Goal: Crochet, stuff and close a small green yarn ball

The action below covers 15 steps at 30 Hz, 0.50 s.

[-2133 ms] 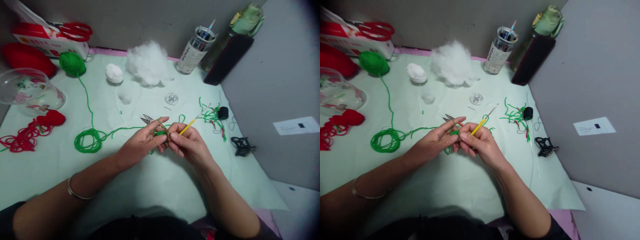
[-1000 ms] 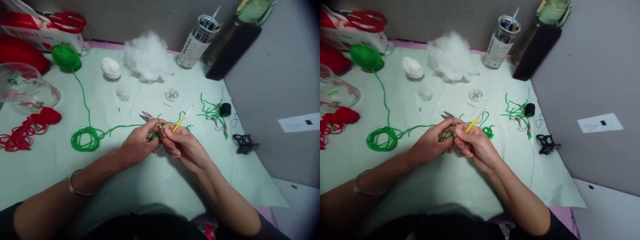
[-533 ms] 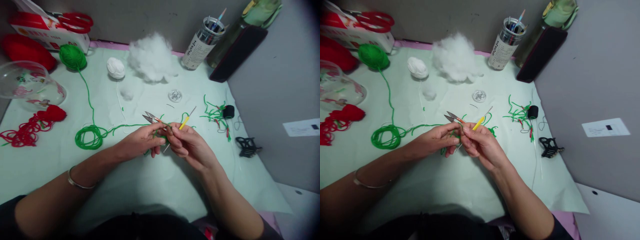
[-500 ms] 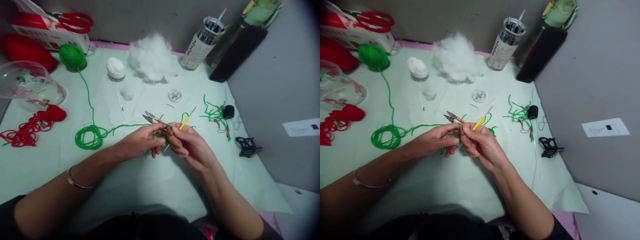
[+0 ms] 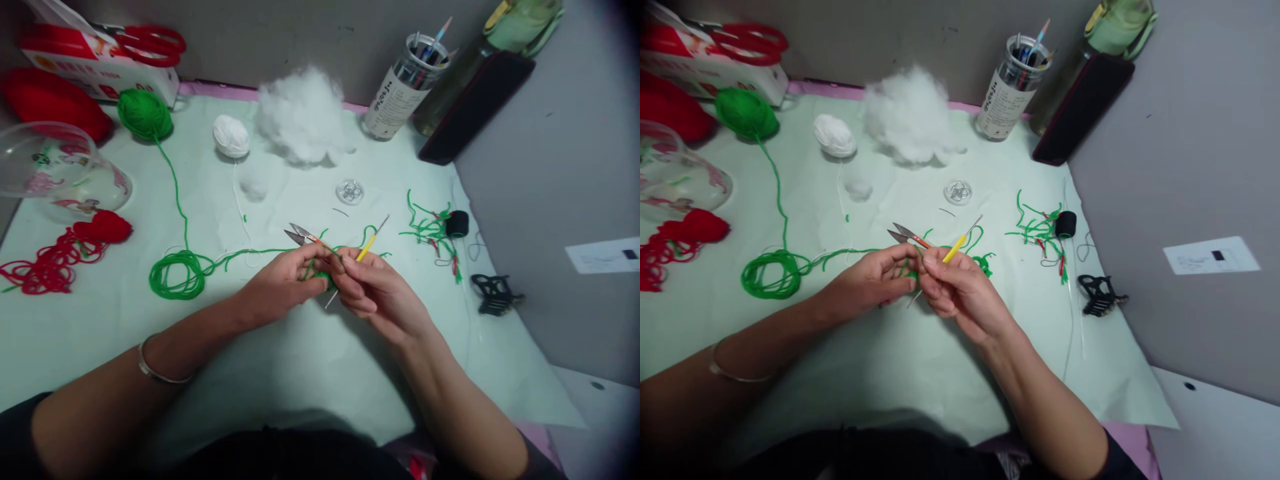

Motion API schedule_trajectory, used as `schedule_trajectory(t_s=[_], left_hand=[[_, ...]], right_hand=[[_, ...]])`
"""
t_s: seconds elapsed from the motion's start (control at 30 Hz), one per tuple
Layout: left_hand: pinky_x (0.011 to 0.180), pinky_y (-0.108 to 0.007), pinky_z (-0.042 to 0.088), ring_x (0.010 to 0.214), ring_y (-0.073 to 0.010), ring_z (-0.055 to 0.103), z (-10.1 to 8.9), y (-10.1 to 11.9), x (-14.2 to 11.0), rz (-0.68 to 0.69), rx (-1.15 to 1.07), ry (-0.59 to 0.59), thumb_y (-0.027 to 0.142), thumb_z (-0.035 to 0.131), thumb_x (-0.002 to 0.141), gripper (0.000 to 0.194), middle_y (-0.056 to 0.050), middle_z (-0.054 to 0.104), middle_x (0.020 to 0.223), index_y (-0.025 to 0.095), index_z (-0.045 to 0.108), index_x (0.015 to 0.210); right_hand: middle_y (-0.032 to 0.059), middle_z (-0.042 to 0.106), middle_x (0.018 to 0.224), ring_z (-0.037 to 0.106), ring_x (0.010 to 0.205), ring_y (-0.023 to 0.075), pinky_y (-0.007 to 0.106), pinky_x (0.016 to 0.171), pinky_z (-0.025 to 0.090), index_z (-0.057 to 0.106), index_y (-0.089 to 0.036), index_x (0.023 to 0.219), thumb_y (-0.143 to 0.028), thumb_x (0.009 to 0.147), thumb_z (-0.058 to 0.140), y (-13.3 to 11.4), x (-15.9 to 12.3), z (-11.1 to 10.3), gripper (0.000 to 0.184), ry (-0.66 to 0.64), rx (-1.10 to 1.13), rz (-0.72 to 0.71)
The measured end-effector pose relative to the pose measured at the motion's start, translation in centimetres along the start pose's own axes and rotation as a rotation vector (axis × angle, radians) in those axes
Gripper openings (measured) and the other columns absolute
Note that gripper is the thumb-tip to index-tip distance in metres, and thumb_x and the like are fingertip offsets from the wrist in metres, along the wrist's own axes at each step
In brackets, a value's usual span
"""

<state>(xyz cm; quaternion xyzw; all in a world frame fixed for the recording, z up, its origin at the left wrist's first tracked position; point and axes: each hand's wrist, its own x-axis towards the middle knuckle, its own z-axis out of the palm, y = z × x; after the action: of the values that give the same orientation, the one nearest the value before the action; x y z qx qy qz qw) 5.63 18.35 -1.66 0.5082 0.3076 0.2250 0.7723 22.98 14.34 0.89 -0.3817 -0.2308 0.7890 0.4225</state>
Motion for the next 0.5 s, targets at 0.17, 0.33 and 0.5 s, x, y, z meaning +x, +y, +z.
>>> schedule_trajectory(t_s=[0.17, 0.33, 0.5], left_hand=[[0.068, -0.025, 0.046, 0.074, -0.0131, 0.057, 0.53, -1.08, 0.29, 0.052, -0.006, 0.098, 0.018, 0.073, 0.079, 0.021, 0.003, 0.059, 0.08, 0.02, 0.059, 0.094], [0.055, -0.024, 0.045, 0.057, -0.01, 0.056, 0.27, -0.79, 0.06, -0.028, -0.042, 0.04, 0.023, 0.071, 0.084, 0.042, 0.005, 0.06, 0.077, 0.018, 0.059, 0.125], [0.058, -0.025, 0.049, 0.061, -0.0087, 0.061, 0.18, -0.21, -0.23, -0.02, -0.08, 0.109, 0.027, 0.074, 0.085, 0.055, -0.003, 0.067, 0.104, 0.019, 0.056, 0.136]], right_hand=[[-0.0073, 0.048, 0.051, 0.027, 0.039, 0.0017, 0.012, 0.034, 0.019, 0.055, -0.016, 0.072, -0.027, 0.091, 0.073, 0.65, -0.02, 0.63, 0.028, 0.059, -0.052, 0.01], [-0.0081, 0.048, 0.054, 0.024, 0.038, 0.0007, 0.012, 0.034, 0.018, 0.053, -0.017, 0.072, -0.03, 0.091, 0.075, 0.24, -0.18, 0.47, 0.032, 0.032, -0.025, -0.013], [-0.0088, 0.049, 0.056, 0.019, 0.037, -0.0007, 0.014, 0.036, 0.015, 0.054, -0.017, 0.071, -0.032, 0.089, 0.078, -0.04, 0.03, -0.03, 0.034, 0.045, -0.005, -0.041]])
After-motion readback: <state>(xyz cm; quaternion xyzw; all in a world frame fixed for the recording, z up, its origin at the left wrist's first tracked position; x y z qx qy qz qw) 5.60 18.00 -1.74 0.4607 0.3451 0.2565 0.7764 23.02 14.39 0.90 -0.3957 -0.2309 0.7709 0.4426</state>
